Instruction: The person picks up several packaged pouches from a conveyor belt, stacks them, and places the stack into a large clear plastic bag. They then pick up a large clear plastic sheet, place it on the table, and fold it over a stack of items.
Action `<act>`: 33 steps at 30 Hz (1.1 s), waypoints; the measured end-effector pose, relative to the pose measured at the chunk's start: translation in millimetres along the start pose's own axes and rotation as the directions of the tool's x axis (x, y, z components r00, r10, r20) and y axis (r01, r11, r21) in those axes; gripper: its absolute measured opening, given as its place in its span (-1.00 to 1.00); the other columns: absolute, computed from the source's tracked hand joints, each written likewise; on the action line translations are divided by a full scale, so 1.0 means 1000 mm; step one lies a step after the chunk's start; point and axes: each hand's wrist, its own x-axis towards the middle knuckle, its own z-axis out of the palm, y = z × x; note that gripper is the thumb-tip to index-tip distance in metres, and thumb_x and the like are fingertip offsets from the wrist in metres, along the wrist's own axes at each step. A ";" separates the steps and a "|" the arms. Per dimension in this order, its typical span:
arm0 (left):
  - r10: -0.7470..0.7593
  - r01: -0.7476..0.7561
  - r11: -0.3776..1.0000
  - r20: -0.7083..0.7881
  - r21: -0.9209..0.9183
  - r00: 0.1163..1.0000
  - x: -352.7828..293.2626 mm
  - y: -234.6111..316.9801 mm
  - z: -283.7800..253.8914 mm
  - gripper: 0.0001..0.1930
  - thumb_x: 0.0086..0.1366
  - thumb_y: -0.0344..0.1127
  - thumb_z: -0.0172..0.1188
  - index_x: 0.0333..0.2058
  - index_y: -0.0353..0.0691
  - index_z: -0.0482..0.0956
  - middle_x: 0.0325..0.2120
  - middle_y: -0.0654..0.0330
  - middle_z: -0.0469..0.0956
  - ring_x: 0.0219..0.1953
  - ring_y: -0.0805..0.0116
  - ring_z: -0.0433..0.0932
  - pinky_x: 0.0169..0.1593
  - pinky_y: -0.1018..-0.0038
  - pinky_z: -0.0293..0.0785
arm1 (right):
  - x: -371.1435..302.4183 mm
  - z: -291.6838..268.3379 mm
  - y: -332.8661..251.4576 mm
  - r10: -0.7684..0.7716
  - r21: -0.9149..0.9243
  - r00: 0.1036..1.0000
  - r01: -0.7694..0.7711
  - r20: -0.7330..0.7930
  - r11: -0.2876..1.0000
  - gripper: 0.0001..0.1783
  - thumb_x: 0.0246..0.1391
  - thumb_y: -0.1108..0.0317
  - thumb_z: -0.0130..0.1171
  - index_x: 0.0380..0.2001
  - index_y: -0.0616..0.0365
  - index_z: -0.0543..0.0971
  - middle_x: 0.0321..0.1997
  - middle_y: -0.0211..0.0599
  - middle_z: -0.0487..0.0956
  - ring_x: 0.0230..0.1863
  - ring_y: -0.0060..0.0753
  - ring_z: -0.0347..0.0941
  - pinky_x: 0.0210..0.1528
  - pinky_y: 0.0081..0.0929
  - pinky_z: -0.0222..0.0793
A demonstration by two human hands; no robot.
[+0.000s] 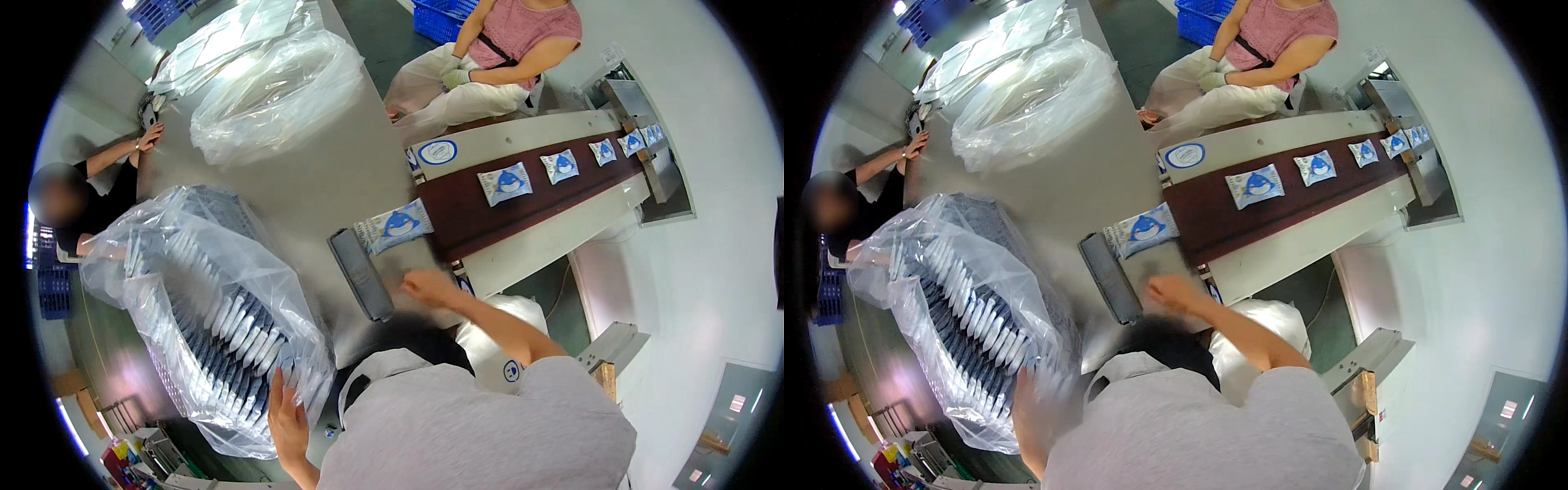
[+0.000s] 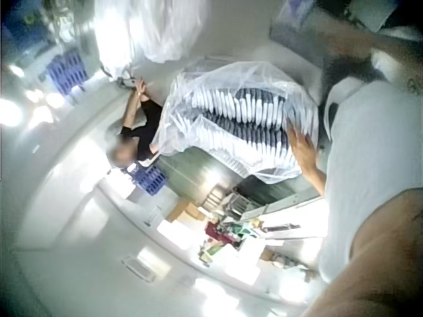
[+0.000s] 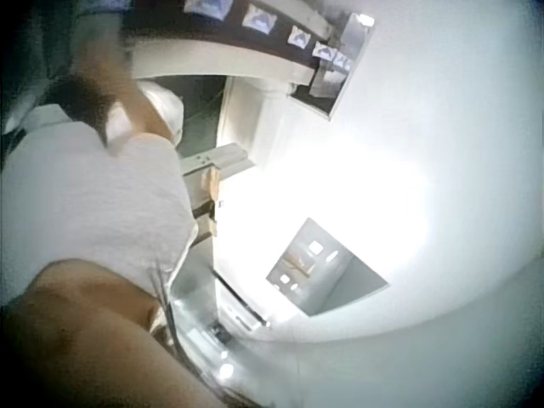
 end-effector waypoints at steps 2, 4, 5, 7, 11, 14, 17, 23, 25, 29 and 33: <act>-0.019 0.021 0.999 0.033 -0.037 0.999 -0.001 -0.015 0.006 -0.70 -0.06 -0.63 0.01 -0.25 -0.38 0.36 0.08 -0.24 0.29 0.07 -0.29 0.31 0.08 0.15 0.29 | 0.013 -0.056 0.029 -0.044 -0.033 0.974 0.037 -0.224 0.999 -0.82 0.02 0.21 0.06 -0.41 0.05 0.53 -0.34 -0.16 0.53 -0.29 0.00 0.45 -0.25 -0.18 0.35; -0.067 0.071 0.995 0.058 -0.069 0.996 -0.003 -0.018 0.005 -0.70 -0.05 -0.63 0.01 -0.25 -0.38 0.36 0.08 -0.24 0.30 0.06 -0.29 0.31 0.07 0.15 0.30 | 0.025 -0.133 0.050 -0.142 -0.056 0.912 0.131 -0.384 0.990 -0.81 0.01 0.25 0.05 -0.38 0.13 0.49 -0.32 -0.12 0.49 -0.24 0.00 0.41 -0.19 -0.18 0.33; -0.080 0.085 0.994 0.071 -0.066 0.994 0.000 -0.012 0.003 -0.72 -0.04 -0.62 0.02 -0.27 -0.38 0.37 0.08 -0.24 0.30 0.06 -0.29 0.32 0.07 0.15 0.31 | 0.031 -0.157 0.085 -0.085 -0.125 0.895 0.034 -0.437 0.992 -0.79 0.04 0.28 0.00 -0.30 0.16 0.48 -0.24 -0.09 0.47 -0.15 -0.01 0.38 -0.09 -0.20 0.30; -0.115 0.119 0.991 0.072 -0.059 0.991 0.004 -0.003 -0.004 -0.74 -0.03 -0.61 0.03 -0.28 -0.38 0.37 0.07 -0.24 0.30 0.06 -0.30 0.32 0.06 0.16 0.31 | 0.032 -0.206 0.145 -0.062 -0.304 0.848 -0.120 -0.526 0.945 -0.71 0.07 0.41 -0.15 -0.16 0.17 0.47 -0.18 -0.05 0.48 -0.07 -0.01 0.37 -0.03 -0.18 0.29; -0.140 0.141 0.990 0.092 -0.015 0.986 0.011 0.001 -0.007 -0.79 -0.01 -0.61 0.06 -0.33 -0.39 0.36 0.07 -0.22 0.31 0.06 -0.25 0.34 0.04 0.18 0.34 | 0.008 -0.270 0.238 0.197 -0.607 0.922 -0.369 -0.333 0.704 -0.65 -0.05 0.51 0.00 -0.13 0.01 0.44 0.02 -0.31 0.41 0.10 -0.19 0.31 0.05 -0.20 0.32; -0.122 0.120 0.993 0.069 0.019 0.990 0.010 0.000 -0.004 -0.80 -0.02 -0.63 0.08 -0.36 -0.39 0.36 0.09 -0.18 0.31 0.06 -0.21 0.34 0.03 0.19 0.35 | 0.009 -0.271 0.231 0.357 -0.620 0.909 -0.409 -0.215 0.669 -0.55 -0.16 0.42 0.21 -0.10 -0.06 0.42 0.02 -0.42 0.40 0.13 -0.25 0.28 0.04 -0.02 0.29; -0.262 0.265 0.952 0.035 -0.157 0.964 0.003 -0.005 0.003 -0.78 -0.06 -0.66 0.11 -0.38 -0.37 0.36 0.10 -0.11 0.32 0.07 -0.17 0.34 0.04 0.17 0.34 | 0.029 -0.279 0.208 0.410 -0.696 0.911 -0.314 -0.030 0.646 -0.49 -0.29 0.30 0.35 -0.15 -0.06 0.45 -0.01 -0.43 0.41 0.13 -0.23 0.27 0.04 0.04 0.26; -0.105 0.105 0.994 -0.013 -0.014 0.994 0.004 0.002 0.001 -0.77 -0.06 -0.68 0.10 -0.37 -0.36 0.37 0.09 -0.09 0.34 0.07 -0.15 0.35 0.04 0.17 0.35 | 0.112 -0.263 0.134 0.022 -0.329 0.867 0.166 0.498 0.930 -0.47 -0.35 0.05 0.38 -0.36 0.24 0.55 -0.17 -0.13 0.44 -0.08 -0.01 0.32 -0.02 -0.22 0.25; -0.136 0.136 0.991 0.010 -0.001 0.991 0.004 0.004 -0.001 -0.77 -0.06 -0.67 0.11 -0.37 -0.34 0.39 0.09 -0.09 0.33 0.06 -0.15 0.35 0.04 0.17 0.35 | 0.143 -0.228 0.087 -0.351 -0.169 0.795 0.484 0.494 0.859 -0.47 -0.31 0.08 0.36 -0.34 0.29 0.53 -0.12 -0.11 0.46 -0.09 -0.05 0.37 -0.04 -0.29 0.29; -0.096 0.096 0.995 -0.032 -0.003 0.995 0.002 0.000 0.002 -0.77 -0.06 -0.66 0.12 -0.36 -0.33 0.40 0.08 -0.09 0.33 0.07 -0.14 0.35 0.04 0.17 0.35 | 0.186 -0.136 0.044 -0.151 -0.098 0.766 0.269 0.625 0.958 -0.33 -0.32 0.00 0.39 -0.19 0.26 0.50 -0.06 -0.11 0.46 -0.05 -0.09 0.40 -0.04 -0.34 0.32; 0.000 -0.001 1.000 -0.090 -0.008 0.996 0.008 0.002 0.006 -0.76 -0.06 -0.65 0.13 -0.36 -0.31 0.40 0.08 -0.08 0.34 0.07 -0.12 0.34 0.04 0.18 0.34 | 0.180 -0.090 0.063 0.000 -0.137 0.776 0.111 0.631 0.984 -0.03 -0.49 -0.15 0.44 -0.02 0.26 0.40 -0.04 -0.04 0.44 0.01 -0.07 0.36 0.02 -0.32 0.30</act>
